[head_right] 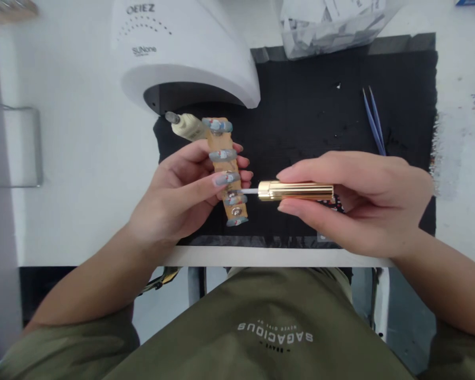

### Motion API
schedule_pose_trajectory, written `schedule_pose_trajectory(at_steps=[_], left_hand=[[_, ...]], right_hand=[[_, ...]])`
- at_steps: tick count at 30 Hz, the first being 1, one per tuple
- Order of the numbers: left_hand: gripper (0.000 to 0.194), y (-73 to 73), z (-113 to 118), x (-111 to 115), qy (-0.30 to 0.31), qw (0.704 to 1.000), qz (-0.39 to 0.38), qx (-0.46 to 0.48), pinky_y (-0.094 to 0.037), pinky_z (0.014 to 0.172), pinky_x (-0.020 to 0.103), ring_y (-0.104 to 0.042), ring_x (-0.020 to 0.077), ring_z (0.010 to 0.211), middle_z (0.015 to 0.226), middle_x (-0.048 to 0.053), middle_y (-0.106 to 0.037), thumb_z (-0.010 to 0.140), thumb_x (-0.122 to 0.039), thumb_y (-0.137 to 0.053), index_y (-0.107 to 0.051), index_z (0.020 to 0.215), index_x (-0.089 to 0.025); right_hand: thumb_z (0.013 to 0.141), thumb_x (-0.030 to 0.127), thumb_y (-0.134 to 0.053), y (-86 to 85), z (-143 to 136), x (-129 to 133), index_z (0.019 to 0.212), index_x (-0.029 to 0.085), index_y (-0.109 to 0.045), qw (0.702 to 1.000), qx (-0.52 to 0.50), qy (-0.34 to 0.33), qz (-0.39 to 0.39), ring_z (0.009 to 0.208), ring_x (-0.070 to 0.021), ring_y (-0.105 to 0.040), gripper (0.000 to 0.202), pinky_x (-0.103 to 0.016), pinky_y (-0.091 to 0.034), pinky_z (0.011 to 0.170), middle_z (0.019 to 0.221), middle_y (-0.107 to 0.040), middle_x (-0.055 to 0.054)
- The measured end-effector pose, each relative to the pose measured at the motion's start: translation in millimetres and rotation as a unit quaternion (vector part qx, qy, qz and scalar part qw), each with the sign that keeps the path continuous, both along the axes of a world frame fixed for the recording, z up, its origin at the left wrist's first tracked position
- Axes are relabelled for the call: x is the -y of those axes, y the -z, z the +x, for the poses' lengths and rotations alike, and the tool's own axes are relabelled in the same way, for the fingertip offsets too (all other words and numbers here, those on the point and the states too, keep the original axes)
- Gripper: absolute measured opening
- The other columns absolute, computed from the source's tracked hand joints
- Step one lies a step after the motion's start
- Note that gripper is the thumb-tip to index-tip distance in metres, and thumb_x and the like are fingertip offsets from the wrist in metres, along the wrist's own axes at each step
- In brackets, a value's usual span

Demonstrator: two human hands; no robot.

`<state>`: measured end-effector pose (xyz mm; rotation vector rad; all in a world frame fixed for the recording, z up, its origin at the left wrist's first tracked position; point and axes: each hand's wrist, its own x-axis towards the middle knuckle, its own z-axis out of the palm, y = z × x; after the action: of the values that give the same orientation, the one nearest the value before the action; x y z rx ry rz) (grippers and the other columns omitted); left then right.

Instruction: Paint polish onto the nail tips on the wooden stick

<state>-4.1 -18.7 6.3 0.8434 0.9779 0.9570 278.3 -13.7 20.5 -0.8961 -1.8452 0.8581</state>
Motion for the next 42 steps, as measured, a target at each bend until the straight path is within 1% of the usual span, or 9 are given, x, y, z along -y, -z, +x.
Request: schedule_pose_trajectory(at_steps=[3, 11, 15, 19, 26, 30, 33, 36, 42], left_hand=[[0.034, 0.6, 0.4, 0.0, 0.001, 1.000, 0.003, -0.003, -0.075, 0.110, 0.045, -0.088, 0.0298, 0.118, 0.124, 0.007, -0.089, 0.091, -0.032, -0.103, -0.085, 0.120, -0.025], [0.029, 0.8, 0.0, -1.6, 0.000, 1.000, -0.009, 0.017, -0.077, 0.102, 0.036, -0.089, 0.0234, 0.109, 0.119, 0.003, -0.090, 0.092, -0.028, -0.102, -0.087, 0.117, -0.025], [0.031, -0.4, -2.5, -1.2, 0.004, 1.000, -0.011, 0.014, -0.078, 0.097, 0.036, -0.089, 0.0253, 0.110, 0.121, 0.005, -0.090, 0.093, -0.028, -0.101, -0.087, 0.120, -0.026], [0.033, -6.9, -6.3, -0.3, -0.002, 1.000, 0.018, 0.008, -0.078, 0.098, 0.036, -0.089, 0.0251, 0.109, 0.120, 0.005, -0.090, 0.091, -0.031, -0.103, -0.088, 0.120, -0.027], [0.033, -25.2, -29.2, -11.9, -0.137, 0.978, 0.155, 0.027, -0.075, 0.088, 0.022, -0.087, 0.0155, 0.097, 0.111, 0.000, -0.089, 0.085, -0.031, -0.107, -0.092, 0.114, -0.028], [0.028, -41.6, -53.7, -16.1, -0.187, 0.968, 0.169, 0.005, -0.074, 0.093, 0.021, -0.085, 0.0141, 0.097, 0.105, -0.003, -0.089, 0.085, -0.014, -0.100, -0.092, 0.110, -0.024], [0.028, -49.8, -65.0, -17.0, -0.202, 0.968, 0.146, -0.025, -0.074, 0.101, 0.024, -0.084, 0.0159, 0.097, 0.103, -0.005, -0.089, 0.084, -0.011, -0.095, -0.091, 0.107, -0.026], [0.026, -47.1, -68.8, -20.7, -0.198, 0.972, 0.123, -0.030, -0.074, 0.102, 0.028, -0.083, 0.0168, 0.098, 0.104, -0.003, -0.088, 0.085, -0.012, -0.093, -0.091, 0.107, -0.025], [0.023, -20.4, -74.5, -35.5, -0.118, 0.989, 0.091, 0.005, -0.070, 0.100, 0.029, -0.081, 0.0162, 0.103, 0.111, -0.002, -0.088, 0.088, -0.016, -0.091, -0.089, 0.110, -0.023]], right_hand=[[0.093, 0.022, -0.095, 0.7, -0.2, 0.2, 0.126, 0.037, -0.092, 1.000, 0.021, -0.012, 0.010, 0.075, -0.0165, -0.084, 0.036, -0.031, -0.060, 0.051, 0.098, -0.091, 0.006], [0.090, 0.021, -0.098, -2.0, -4.5, 0.0, 0.117, 0.039, -0.093, 0.993, -0.034, 0.084, -0.072, 0.071, -0.0150, -0.079, 0.032, -0.032, -0.065, 0.058, 0.093, -0.089, 0.007], [0.089, 0.021, -0.097, -0.5, -2.0, -6.4, 0.115, 0.034, -0.095, 0.990, -0.071, 0.117, -0.043, 0.061, -0.0223, -0.078, 0.029, -0.040, -0.063, 0.046, 0.082, -0.087, 0.000], [0.089, 0.017, -0.094, 3.5, 1.3, -9.5, 0.116, 0.031, -0.094, 0.990, -0.080, 0.113, -0.031, 0.059, -0.0203, -0.077, 0.030, -0.034, -0.062, 0.042, 0.082, -0.086, -0.001], [0.094, 0.019, -0.092, 8.1, 8.4, -8.2, 0.119, 0.034, -0.092, 0.990, -0.086, 0.104, -0.036, 0.064, -0.0135, -0.078, 0.029, -0.025, -0.069, 0.054, 0.090, -0.086, 0.002], [0.096, 0.020, -0.092, 9.8, 11.2, -8.6, 0.115, 0.032, -0.092, 0.988, -0.095, 0.114, -0.046, 0.064, -0.0122, -0.078, 0.023, -0.023, -0.067, 0.055, 0.086, -0.085, 0.002], [0.096, 0.021, -0.092, 11.7, 12.4, -9.2, 0.113, 0.030, -0.092, 0.987, -0.100, 0.116, -0.052, 0.063, -0.0115, -0.078, 0.019, -0.022, -0.066, 0.055, 0.085, -0.084, 0.002], [0.096, 0.021, -0.093, 12.5, 12.5, -9.3, 0.113, 0.029, -0.092, 0.987, -0.100, 0.110, -0.057, 0.064, -0.0110, -0.078, 0.019, -0.021, -0.067, 0.058, 0.085, -0.084, 0.002], [0.095, 0.019, -0.093, 10.9, 12.3, -8.0, 0.114, 0.029, -0.091, 0.988, -0.099, 0.102, -0.062, 0.064, -0.0103, -0.078, 0.021, -0.020, -0.068, 0.061, 0.088, -0.085, 0.001]])
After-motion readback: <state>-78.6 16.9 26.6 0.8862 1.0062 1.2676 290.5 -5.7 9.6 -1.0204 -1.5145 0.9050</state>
